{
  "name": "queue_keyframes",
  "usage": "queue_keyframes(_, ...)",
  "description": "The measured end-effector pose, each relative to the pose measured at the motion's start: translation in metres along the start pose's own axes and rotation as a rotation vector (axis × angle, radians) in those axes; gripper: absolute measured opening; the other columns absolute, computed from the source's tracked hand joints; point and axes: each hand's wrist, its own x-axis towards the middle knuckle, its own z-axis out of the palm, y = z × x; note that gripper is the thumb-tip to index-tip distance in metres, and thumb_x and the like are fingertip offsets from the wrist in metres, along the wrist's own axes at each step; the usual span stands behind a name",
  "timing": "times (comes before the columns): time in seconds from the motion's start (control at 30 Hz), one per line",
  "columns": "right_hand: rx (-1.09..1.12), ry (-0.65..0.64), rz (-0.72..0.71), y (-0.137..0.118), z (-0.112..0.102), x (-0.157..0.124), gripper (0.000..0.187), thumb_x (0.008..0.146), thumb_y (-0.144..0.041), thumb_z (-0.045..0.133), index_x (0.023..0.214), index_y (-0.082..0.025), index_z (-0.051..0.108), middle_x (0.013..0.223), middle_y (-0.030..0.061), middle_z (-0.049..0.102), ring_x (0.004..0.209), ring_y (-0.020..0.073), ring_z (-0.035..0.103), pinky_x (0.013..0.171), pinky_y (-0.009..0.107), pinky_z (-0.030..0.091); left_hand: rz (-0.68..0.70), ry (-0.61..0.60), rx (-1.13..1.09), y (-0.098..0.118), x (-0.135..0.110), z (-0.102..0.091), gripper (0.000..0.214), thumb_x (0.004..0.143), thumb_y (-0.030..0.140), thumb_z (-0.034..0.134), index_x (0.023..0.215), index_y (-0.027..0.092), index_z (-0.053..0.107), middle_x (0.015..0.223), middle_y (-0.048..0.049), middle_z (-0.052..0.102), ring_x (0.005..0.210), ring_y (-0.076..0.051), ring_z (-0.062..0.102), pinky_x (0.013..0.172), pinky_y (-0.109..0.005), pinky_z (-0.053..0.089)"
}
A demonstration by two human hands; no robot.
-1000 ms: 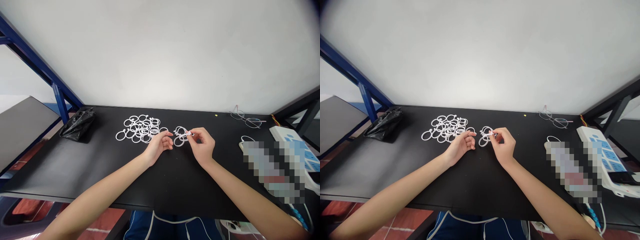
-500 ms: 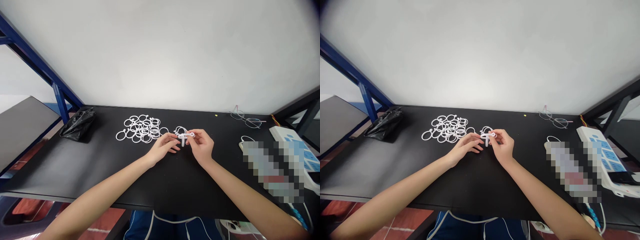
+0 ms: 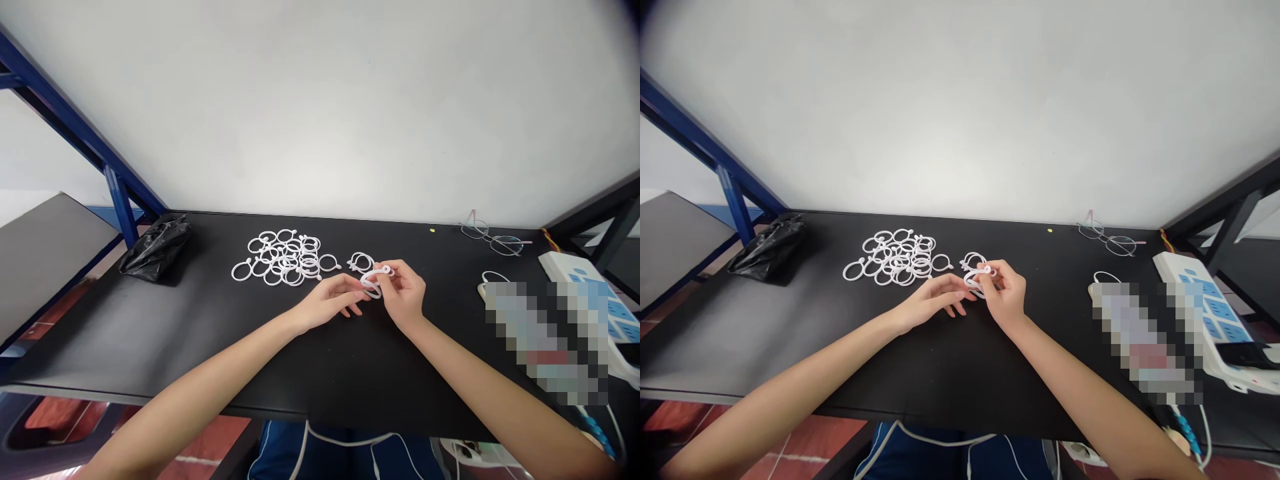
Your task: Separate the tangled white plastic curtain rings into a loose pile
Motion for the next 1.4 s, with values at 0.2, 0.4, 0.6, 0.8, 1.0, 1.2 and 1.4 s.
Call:
queue_keyframes(0.2,-0.024,-0.026,-0.033,0.0006,-0.0008,0.0003,0.007,0.084,-0.022,0.064,0.077,-0.021,0.065,0.064,0.0001,0.071,0.055,0.0169,0.071,0.049,0.023,0.056,-0.027,-0.043,-0.005,-0.0016,-0.0009,0.0010,0.028,0.085,0.037,0.063,0.105,0.017,0.057,0.115,-0.0116,0.066,0.076,-0.015,0.068,0.064,-0.026,0.052)
queue_keyframes(0.4,-0.047,-0.048,-0.075,-0.0030,-0.0002,0.0018,0.012,0.085,-0.024,0.062,0.074,-0.020,0.064,0.060,-0.0005,0.070,0.051,0.0160,0.069,0.048,0.023,0.054,-0.045,0.019,-0.096,0.0019,-0.0016,0.0022,0.039,0.083,0.034,0.067,0.114,0.019,0.049,0.113,-0.0116,0.064,0.084,-0.019,0.070,0.062,-0.026,0.053)
queue_keyframes(0.6,-0.064,-0.066,-0.099,-0.0086,-0.0001,0.0031,0.015,0.085,-0.025,0.063,0.071,-0.021,0.063,0.061,0.0000,0.072,0.051,0.0165,0.069,0.050,0.025,0.055,-0.054,0.038,-0.116,0.0029,-0.0012,0.0023,0.049,0.081,0.032,0.070,0.123,0.019,0.048,0.113,-0.0115,0.061,0.089,-0.021,0.069,0.062,-0.026,0.054)
queue_keyframes(0.8,-0.085,-0.082,-0.123,-0.0076,0.0001,0.0031,0.016,0.086,-0.026,0.062,0.070,-0.021,0.063,0.058,-0.0005,0.069,0.050,0.0155,0.067,0.049,0.024,0.053,-0.048,0.005,-0.074,0.0033,-0.0010,0.0006,0.057,0.078,0.032,0.072,0.129,0.019,0.047,0.113,-0.0117,0.062,0.064,-0.011,0.065,0.045,-0.020,0.044)
queue_keyframes(1.0,-0.120,-0.092,-0.123,-0.0067,-0.0001,0.0029,0.022,0.086,-0.028,0.061,0.067,-0.020,0.061,0.056,-0.0009,0.065,0.048,0.0135,0.062,0.048,0.024,0.048,-0.070,-0.058,-0.113,0.0072,-0.0027,-0.0010,0.062,0.082,0.034,0.069,0.134,0.017,0.041,0.112,-0.0163,0.069,0.061,-0.011,0.064,0.047,-0.020,0.045)
queue_keyframes(1.2,-0.121,-0.114,-0.065,-0.0067,0.0001,0.0030,0.025,0.087,-0.033,0.060,0.065,-0.020,0.059,0.054,-0.0012,0.062,0.046,0.0129,0.058,0.046,0.024,0.046,-0.078,-0.068,-0.152,0.0058,-0.0022,-0.0026,0.060,0.081,0.036,0.069,0.132,0.019,0.043,0.116,-0.0173,0.068,0.061,-0.010,0.064,0.047,-0.019,0.044)
queue_keyframes(1.4,-0.114,-0.118,-0.043,-0.0037,0.0000,0.0023,0.024,0.086,-0.031,0.060,0.065,-0.020,0.059,0.054,-0.0019,0.060,0.045,0.0119,0.056,0.043,0.023,0.045,-0.054,-0.043,-0.131,0.0035,-0.0017,-0.0011,0.054,0.080,0.035,0.071,0.128,0.019,0.051,0.117,-0.0152,0.067,0.070,-0.013,0.066,0.052,-0.021,0.049)
